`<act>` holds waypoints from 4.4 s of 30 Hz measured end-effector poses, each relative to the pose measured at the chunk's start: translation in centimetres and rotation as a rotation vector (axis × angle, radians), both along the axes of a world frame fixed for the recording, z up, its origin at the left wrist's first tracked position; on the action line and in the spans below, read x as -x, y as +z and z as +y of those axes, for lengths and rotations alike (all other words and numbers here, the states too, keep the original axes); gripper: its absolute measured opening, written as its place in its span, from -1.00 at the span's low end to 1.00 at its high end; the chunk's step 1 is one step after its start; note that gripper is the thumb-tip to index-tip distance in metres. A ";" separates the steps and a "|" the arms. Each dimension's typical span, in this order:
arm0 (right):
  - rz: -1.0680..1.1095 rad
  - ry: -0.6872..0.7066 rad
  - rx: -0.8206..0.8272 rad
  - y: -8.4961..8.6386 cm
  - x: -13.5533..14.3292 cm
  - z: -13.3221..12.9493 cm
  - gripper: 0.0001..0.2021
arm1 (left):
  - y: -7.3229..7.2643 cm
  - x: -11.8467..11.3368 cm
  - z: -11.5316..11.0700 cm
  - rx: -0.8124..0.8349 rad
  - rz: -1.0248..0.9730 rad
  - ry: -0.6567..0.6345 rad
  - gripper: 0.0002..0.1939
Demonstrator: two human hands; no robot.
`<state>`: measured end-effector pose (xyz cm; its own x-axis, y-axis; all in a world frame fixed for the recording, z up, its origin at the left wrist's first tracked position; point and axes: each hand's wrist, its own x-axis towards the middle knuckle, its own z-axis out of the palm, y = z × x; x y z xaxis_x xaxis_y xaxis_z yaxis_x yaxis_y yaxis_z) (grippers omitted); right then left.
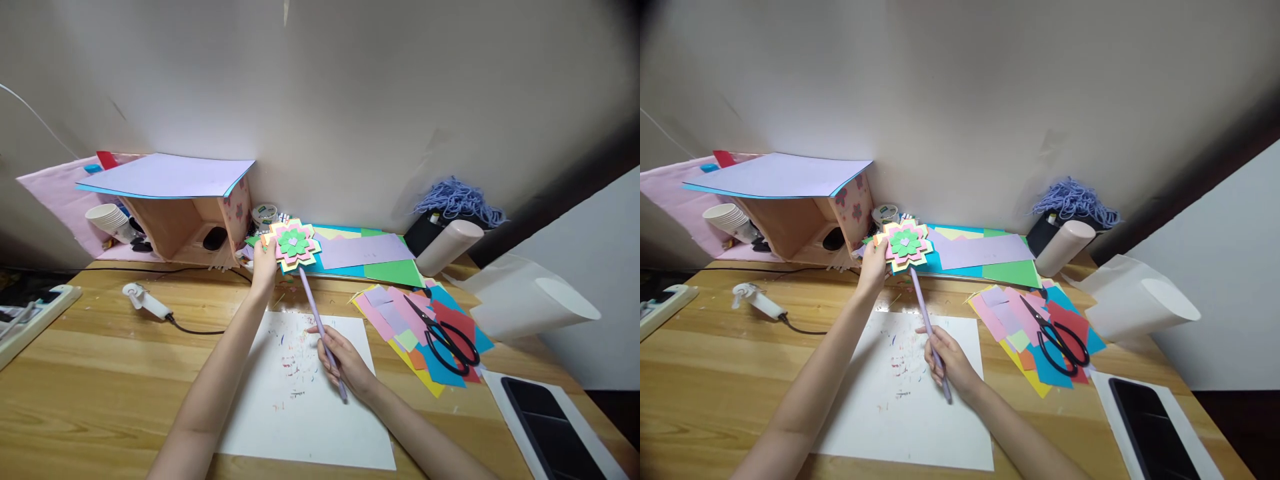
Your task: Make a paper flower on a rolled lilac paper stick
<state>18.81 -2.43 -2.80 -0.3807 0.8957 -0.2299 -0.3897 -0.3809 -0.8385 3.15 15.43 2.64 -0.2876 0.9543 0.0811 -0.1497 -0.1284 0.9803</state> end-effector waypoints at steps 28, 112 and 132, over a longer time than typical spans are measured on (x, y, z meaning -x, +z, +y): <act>0.160 0.151 0.102 0.1 -0.9 0.6 -0.78 | 1.6 1.0 0.0 -0.043 -0.011 0.011 -0.77; 0.186 0.122 0.079 -0.5 -0.9 0.6 -0.71 | 1.8 0.3 -0.7 -0.117 0.008 -0.019 -0.75; 0.089 0.181 -0.006 -0.4 -0.6 0.7 -0.68 | 2.4 2.5 0.4 -0.123 -0.026 0.113 -0.72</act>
<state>19.43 -1.77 -3.18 -0.5547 0.8118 -0.1825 -0.3882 -0.4464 -0.8062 0.62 15.85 5.02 -0.3961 0.8990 0.1868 -0.1524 -0.2650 0.9521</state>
